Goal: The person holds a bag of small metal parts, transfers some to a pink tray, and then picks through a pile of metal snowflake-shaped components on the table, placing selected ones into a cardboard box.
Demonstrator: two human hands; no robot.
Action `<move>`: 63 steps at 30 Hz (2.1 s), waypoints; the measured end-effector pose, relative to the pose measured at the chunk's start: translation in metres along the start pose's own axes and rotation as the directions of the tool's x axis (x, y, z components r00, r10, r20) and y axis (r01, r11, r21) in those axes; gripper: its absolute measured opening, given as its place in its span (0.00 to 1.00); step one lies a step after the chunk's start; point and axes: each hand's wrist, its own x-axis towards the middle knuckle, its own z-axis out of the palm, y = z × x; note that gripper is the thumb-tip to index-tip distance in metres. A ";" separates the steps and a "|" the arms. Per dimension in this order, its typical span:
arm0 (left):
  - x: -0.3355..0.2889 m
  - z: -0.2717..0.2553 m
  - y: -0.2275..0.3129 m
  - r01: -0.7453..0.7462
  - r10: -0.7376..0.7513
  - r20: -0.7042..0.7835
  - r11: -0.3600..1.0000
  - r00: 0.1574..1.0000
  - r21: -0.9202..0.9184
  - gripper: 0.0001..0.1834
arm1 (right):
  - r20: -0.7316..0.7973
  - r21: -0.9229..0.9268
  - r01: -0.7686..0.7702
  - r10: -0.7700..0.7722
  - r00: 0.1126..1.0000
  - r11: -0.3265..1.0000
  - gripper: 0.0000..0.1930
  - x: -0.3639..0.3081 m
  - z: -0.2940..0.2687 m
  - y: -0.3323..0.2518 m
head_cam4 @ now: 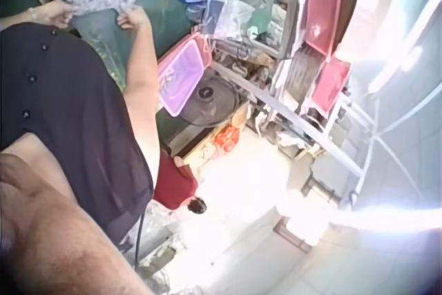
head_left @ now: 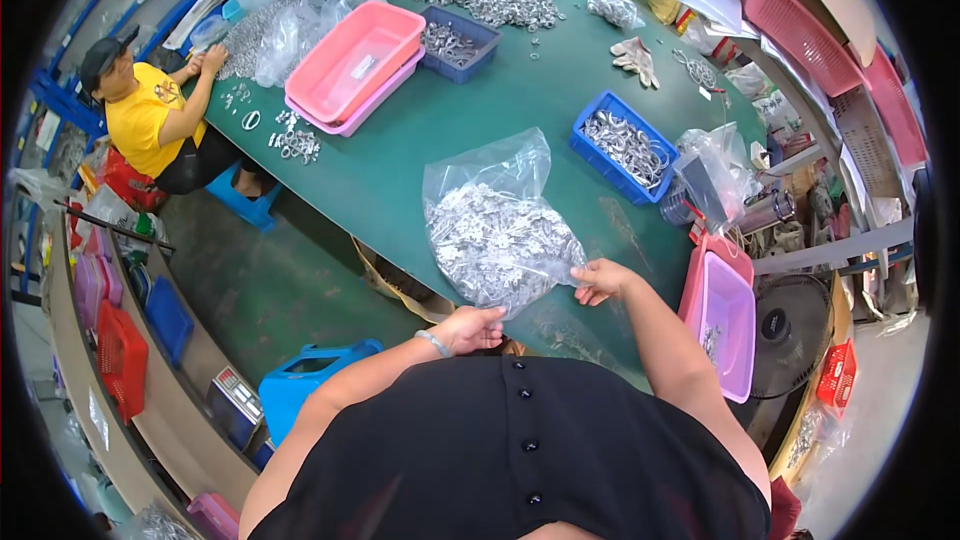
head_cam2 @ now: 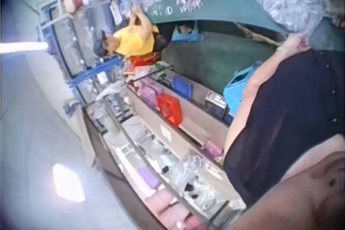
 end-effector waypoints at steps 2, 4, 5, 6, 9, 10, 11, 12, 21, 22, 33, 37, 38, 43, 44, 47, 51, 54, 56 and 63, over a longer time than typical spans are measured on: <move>0.001 0.004 0.002 -0.064 0.066 0.062 0.997 0.996 -0.032 0.10 | -0.071 0.108 0.046 -0.039 0.997 0.993 0.18 0.000 0.003 0.004; 0.000 0.017 0.014 -0.160 0.160 0.029 0.987 0.987 -0.007 0.12 | -0.221 0.403 0.360 -0.292 0.931 0.841 0.09 0.003 0.001 0.004; -0.006 0.018 0.024 -0.219 0.220 0.015 0.975 0.975 -0.041 0.10 | -0.259 0.510 0.376 -0.279 0.925 0.773 0.06 0.001 0.009 -0.017; -0.009 0.021 0.036 -0.276 0.278 0.021 0.959 0.960 -0.065 0.10 | -0.266 0.519 0.424 -0.331 0.905 0.742 0.07 -0.002 0.008 -0.035; -0.018 0.020 0.072 -0.491 0.503 0.109 0.863 0.857 -0.121 0.11 | -0.283 0.597 0.535 -0.467 0.838 0.597 0.07 -0.011 0.002 -0.098; -0.024 0.027 0.085 -0.531 0.546 0.133 0.837 0.827 -0.135 0.15 | -0.289 0.601 0.561 -0.500 0.817 0.569 0.07 -0.015 -0.004 -0.116; -0.030 0.040 0.097 -0.537 0.557 0.141 0.829 0.819 -0.155 0.14 | -0.322 0.600 0.573 -0.487 0.812 0.558 0.05 -0.021 -0.010 -0.134; -0.037 0.049 0.107 -0.546 0.571 0.141 0.818 0.809 -0.178 0.12 | -0.322 0.610 0.588 -0.511 0.797 0.531 0.05 -0.029 -0.015 -0.150; -0.081 0.077 0.110 -0.587 0.559 0.438 0.805 0.704 -0.085 0.09 | -0.244 0.560 0.711 -0.735 0.632 0.425 0.07 -0.099 -0.033 -0.214; -0.084 0.081 0.110 -0.583 0.560 0.434 0.807 0.706 -0.094 0.09 | -0.268 0.522 0.752 -0.759 0.593 0.403 0.07 -0.114 -0.033 -0.227; -0.071 0.089 0.069 -0.316 0.205 0.745 0.949 0.634 0.008 0.17 | -0.377 0.295 0.742 -0.641 0.669 0.601 0.07 -0.205 -0.037 -0.204; -0.054 0.070 0.055 -0.130 0.044 0.841 0.991 0.539 0.031 0.38 | -0.348 0.275 0.732 -0.646 0.680 0.623 0.07 -0.249 -0.020 -0.175; -0.047 0.060 0.048 -0.074 0.022 0.842 0.997 0.539 0.021 0.44 | -0.335 0.276 0.736 -0.656 0.677 0.618 0.06 -0.257 -0.012 -0.167; -0.011 0.027 0.036 0.033 0.069 0.842 0.994 0.535 -0.102 0.55 | -0.411 0.067 0.711 -0.630 0.659 0.700 0.13 -0.292 0.018 -0.109; -0.007 0.027 0.034 0.036 0.092 0.820 0.990 0.564 -0.136 0.59 | -0.446 0.053 0.703 -0.613 0.653 0.710 0.13 -0.300 0.028 -0.095; -0.009 0.037 0.036 0.009 0.099 0.736 0.990 0.670 -0.141 0.63 | -0.479 0.031 0.628 -0.540 0.692 0.778 0.11 -0.305 0.043 -0.035; -0.011 0.042 0.033 0.068 0.093 0.683 0.976 0.724 -0.205 0.65 | -0.544 -0.210 0.357 -0.412 0.731 0.910 0.09 -0.300 0.066 0.051; -0.010 0.031 0.034 -0.078 0.161 0.545 0.982 0.823 -0.173 0.57 | -0.408 -0.453 0.411 -0.594 0.693 0.791 0.12 -0.283 0.099 0.097; -0.005 0.027 0.024 -0.234 0.155 0.411 0.961 0.898 0.150 0.34 | -0.286 -0.545 0.566 -0.772 0.567 0.618 0.11 -0.271 0.125 0.130; -0.032 0.140 -0.087 -0.594 0.342 0.555 0.714 0.758 0.371 0.16 | -0.624 -0.431 0.351 -0.555 0.550 0.831 0.12 -0.324 0.229 0.324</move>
